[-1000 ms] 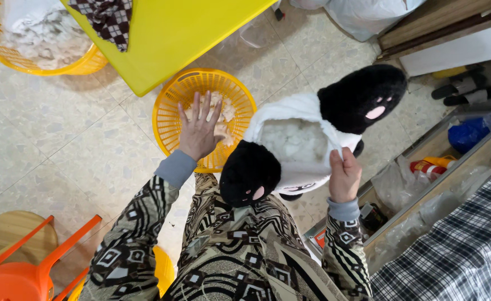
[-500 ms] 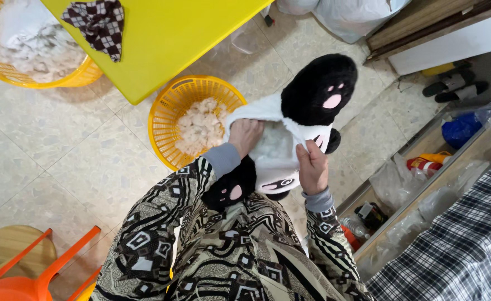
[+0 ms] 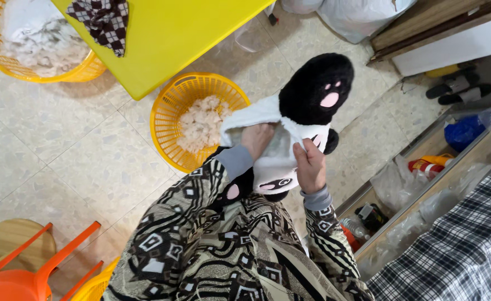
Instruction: The person repeatedly scoops white fluffy stuffing from a yellow basket and packs it into the open cavity of a black-and-white plush toy. The person adjusts the toy and continues adding stuffing by hand throughout the clip.
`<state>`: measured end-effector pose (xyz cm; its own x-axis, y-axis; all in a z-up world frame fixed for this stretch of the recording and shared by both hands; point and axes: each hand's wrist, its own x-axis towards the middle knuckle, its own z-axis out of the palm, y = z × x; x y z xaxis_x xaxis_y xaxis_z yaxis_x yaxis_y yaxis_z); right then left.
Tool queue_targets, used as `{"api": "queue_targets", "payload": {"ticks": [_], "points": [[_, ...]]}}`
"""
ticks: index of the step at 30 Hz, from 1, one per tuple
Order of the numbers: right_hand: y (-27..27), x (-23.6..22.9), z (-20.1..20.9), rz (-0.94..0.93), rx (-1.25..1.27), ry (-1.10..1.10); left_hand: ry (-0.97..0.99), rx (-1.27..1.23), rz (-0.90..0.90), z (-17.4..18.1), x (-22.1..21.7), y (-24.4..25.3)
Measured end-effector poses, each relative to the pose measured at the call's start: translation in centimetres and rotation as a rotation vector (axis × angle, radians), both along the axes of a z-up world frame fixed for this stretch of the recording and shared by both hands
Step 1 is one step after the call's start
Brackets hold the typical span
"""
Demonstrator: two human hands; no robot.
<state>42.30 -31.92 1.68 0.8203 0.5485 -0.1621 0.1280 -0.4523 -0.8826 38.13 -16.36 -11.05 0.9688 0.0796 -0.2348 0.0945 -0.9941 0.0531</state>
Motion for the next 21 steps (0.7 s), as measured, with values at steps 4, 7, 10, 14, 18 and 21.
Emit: {"api": "queue_targets", "payload": {"ticks": [4, 7, 10, 14, 18, 21], "points": [[0.0, 0.3, -0.1, 0.034, 0.036, -0.068, -0.245, -0.271, 0.127, 1.2, -3.1, 1.0], [-0.1, 0.7, -0.3, 0.011, -0.02, -0.046, -0.395, -0.482, 0.275, 5.5, -5.4, 3.0], [0.0, 0.9, -0.3, 0.023, -0.003, -0.045, -0.488, -0.79, 0.487, 9.9, -7.0, 5.6], [0.2, 1.2, -0.2, 0.045, 0.014, -0.041, -0.375, -1.373, 0.78, 12.5, -9.4, 9.6], [-0.1, 1.7, 0.0, 0.038, 0.017, -0.028, -0.406, -1.733, 0.73, 10.8, -12.5, 13.3], [-0.6, 2.2, -0.1, 0.032, 0.0, -0.043, -0.522, -1.599, 0.741, 7.5, -13.5, 14.6]]}}
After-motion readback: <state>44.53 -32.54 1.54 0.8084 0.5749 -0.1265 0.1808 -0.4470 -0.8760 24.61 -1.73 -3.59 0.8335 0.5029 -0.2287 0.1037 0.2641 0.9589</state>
